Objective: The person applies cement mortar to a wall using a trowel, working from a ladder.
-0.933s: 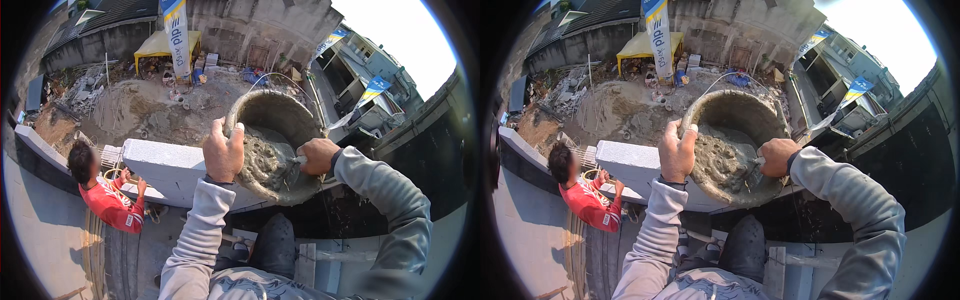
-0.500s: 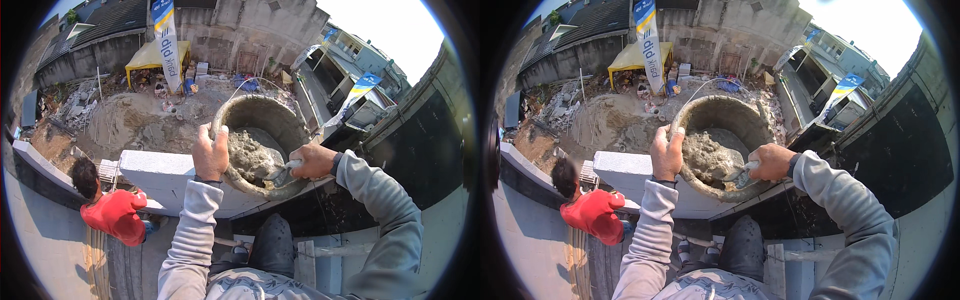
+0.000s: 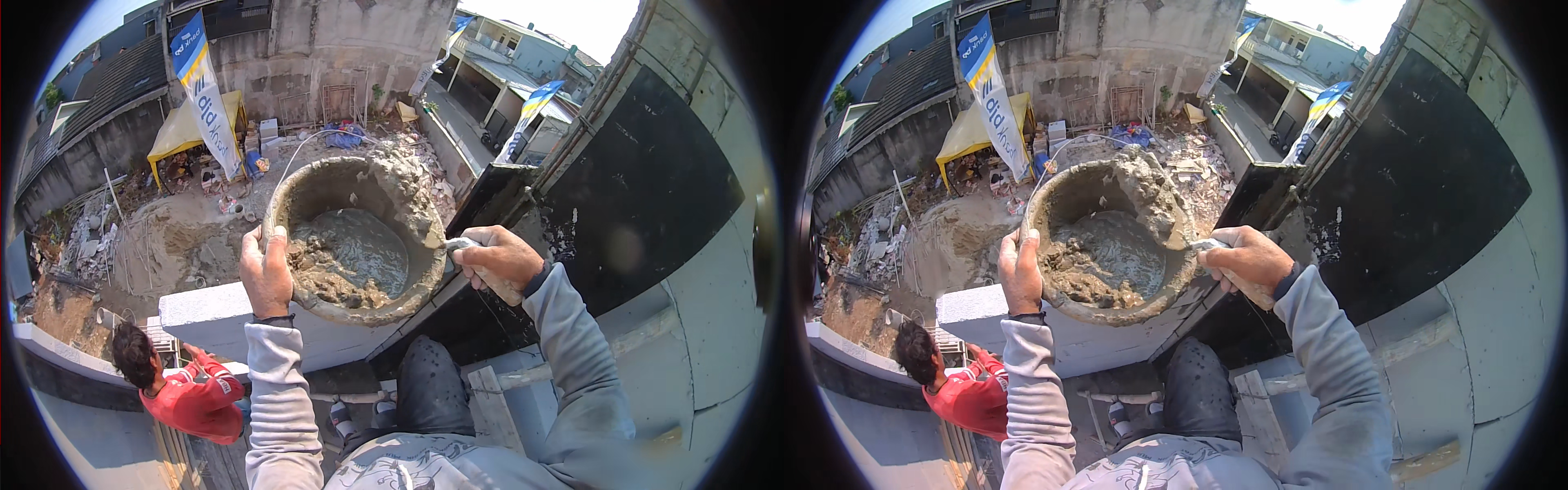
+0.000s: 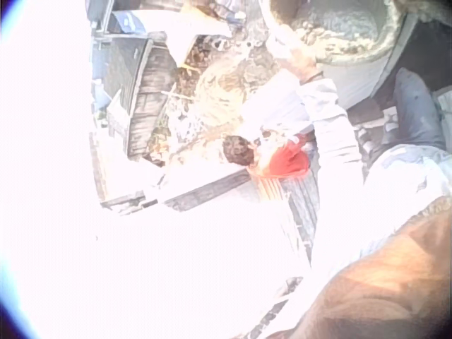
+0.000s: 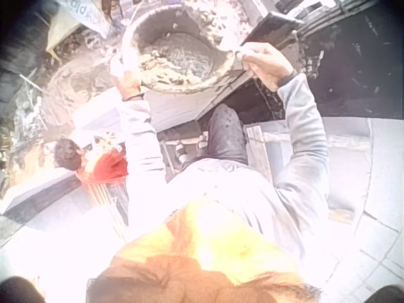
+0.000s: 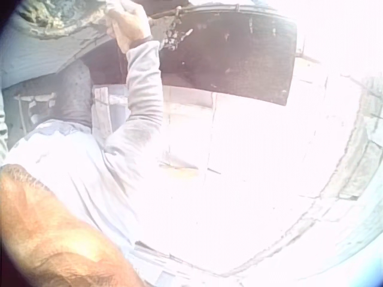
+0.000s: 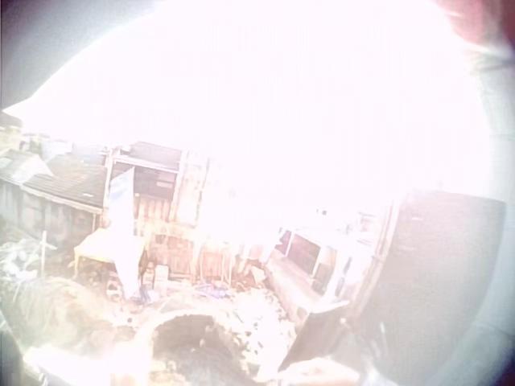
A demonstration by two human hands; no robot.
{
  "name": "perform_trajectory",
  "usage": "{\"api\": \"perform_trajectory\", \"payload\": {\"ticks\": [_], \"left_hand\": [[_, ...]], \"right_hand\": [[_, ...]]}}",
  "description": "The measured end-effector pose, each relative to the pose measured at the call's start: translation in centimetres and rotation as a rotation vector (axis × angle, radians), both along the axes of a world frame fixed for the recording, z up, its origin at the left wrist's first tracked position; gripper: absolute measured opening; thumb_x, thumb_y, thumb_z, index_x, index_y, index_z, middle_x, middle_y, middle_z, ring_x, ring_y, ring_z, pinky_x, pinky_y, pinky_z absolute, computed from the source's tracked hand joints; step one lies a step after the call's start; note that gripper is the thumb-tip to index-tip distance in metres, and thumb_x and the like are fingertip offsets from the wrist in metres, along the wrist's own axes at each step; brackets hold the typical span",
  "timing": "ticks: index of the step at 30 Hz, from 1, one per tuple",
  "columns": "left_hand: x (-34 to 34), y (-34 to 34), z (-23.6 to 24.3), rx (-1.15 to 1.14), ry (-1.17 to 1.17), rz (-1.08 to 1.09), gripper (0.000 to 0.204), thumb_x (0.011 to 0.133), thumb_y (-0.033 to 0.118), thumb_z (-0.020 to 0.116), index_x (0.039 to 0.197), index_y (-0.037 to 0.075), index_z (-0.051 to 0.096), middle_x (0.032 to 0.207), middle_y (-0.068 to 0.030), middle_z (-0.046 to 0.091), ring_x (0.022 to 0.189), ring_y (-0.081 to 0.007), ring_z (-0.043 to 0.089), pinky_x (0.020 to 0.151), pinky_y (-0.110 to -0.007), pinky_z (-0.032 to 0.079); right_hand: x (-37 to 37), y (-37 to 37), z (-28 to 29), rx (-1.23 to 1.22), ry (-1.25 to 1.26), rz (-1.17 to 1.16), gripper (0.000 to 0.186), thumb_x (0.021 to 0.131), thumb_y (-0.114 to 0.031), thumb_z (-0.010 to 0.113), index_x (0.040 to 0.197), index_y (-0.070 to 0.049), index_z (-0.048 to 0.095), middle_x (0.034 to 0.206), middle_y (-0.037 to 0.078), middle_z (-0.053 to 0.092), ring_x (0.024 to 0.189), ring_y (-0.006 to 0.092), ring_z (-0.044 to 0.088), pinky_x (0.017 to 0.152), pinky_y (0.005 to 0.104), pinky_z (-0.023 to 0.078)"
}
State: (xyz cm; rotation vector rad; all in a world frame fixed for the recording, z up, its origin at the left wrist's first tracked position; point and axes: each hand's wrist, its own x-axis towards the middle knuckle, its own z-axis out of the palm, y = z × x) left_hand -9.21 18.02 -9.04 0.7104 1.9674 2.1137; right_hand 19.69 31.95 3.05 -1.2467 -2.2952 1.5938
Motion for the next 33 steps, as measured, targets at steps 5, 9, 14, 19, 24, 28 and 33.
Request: {"api": "perform_trajectory", "payload": {"ticks": [5, 9, 14, 19, 24, 28, 33], "left_hand": [[-0.8, 0.5, -0.6, -0.014, -0.013, -0.024, 0.038, 0.090, 0.029, 0.063, 0.109, -0.003, 0.062, 0.089, -0.0105, 0.066, 0.083, -0.0170, 0.059, 0.079, -0.031, 0.046], [-1.6, 0.3, -1.5, -0.006, -0.028, -0.054, 0.038, 0.091, 0.028, 0.062, 0.109, -0.005, 0.061, 0.091, -0.0074, 0.063, 0.081, -0.0138, 0.054, 0.075, -0.028, 0.044], [-1.4, 0.2, -1.0, 0.029, -0.052, -0.057, 0.040, 0.090, 0.029, 0.063, 0.110, -0.006, 0.061, 0.093, -0.0086, 0.064, 0.083, -0.0145, 0.056, 0.078, -0.028, 0.045], [-0.7, 0.6, -0.4, 0.047, -0.024, -0.018, 0.041, 0.087, 0.029, 0.065, 0.109, -0.006, 0.062, 0.089, -0.0091, 0.066, 0.081, -0.0158, 0.057, 0.077, -0.029, 0.046], [-0.7, -0.3, -0.7, 0.001, -0.003, 0.041, 0.043, 0.087, 0.032, 0.066, 0.109, -0.004, 0.063, 0.091, -0.0144, 0.069, 0.083, -0.0201, 0.063, 0.079, -0.032, 0.048], [-0.6, -0.4, -0.3, -0.055, 0.030, 0.065, 0.042, 0.086, 0.032, 0.066, 0.110, -0.003, 0.064, 0.091, -0.0169, 0.070, 0.084, -0.0239, 0.065, 0.080, -0.034, 0.049], [0.2, 0.4, -0.2, -0.033, 0.009, 0.046, 0.042, 0.087, 0.031, 0.065, 0.111, -0.003, 0.064, 0.091, -0.0183, 0.070, 0.085, -0.0266, 0.066, 0.080, -0.035, 0.050]], "right_hand": [[4.7, 2.1, -3.5, -0.229, 0.512, -0.481, 0.018, 0.087, -0.025, 0.062, 0.085, -0.008, 0.056, 0.071, 0.005, 0.056, 0.056, 0.0167, 0.055, 0.053, 0.0304, 0.047], [6.2, 4.6, -7.6, -0.396, 0.823, -0.752, 0.021, 0.085, -0.027, 0.062, 0.087, -0.009, 0.054, 0.070, 0.004, 0.053, 0.055, 0.0168, 0.053, 0.051, 0.0311, 0.049], [4.9, 2.9, -4.7, -0.076, 0.604, -0.626, 0.018, 0.087, -0.025, 0.061, 0.087, -0.008, 0.055, 0.068, 0.003, 0.054, 0.051, 0.0150, 0.056, 0.047, 0.0301, 0.047], [1.9, 0.4, 2.6, 0.683, 0.003, -0.099, 0.017, 0.085, -0.019, 0.063, 0.088, -0.003, 0.058, 0.068, 0.007, 0.058, 0.055, 0.0205, 0.058, 0.056, 0.0318, 0.050], [-3.9, -0.7, 5.1, 1.392, -0.677, 0.548, 0.021, 0.075, -0.013, 0.063, 0.094, -0.003, 0.064, 0.077, 0.015, 0.064, 0.076, 0.0327, 0.066, 0.069, 0.0421, 0.052], [-8.8, -0.8, 5.2, 1.452, -0.997, 0.797, 0.016, 0.075, -0.012, 0.065, 0.088, -0.006, 0.071, 0.077, 0.009, 0.069, 0.080, 0.0271, 0.070, 0.066, 0.0385, 0.054], [-13.5, -0.6, 2.7, 1.303, -1.103, 1.026, 0.013, 0.072, -0.015, 0.067, 0.082, -0.011, 0.075, 0.080, 0.007, 0.072, 0.081, 0.0257, 0.071, 0.069, 0.0375, 0.056]]}}
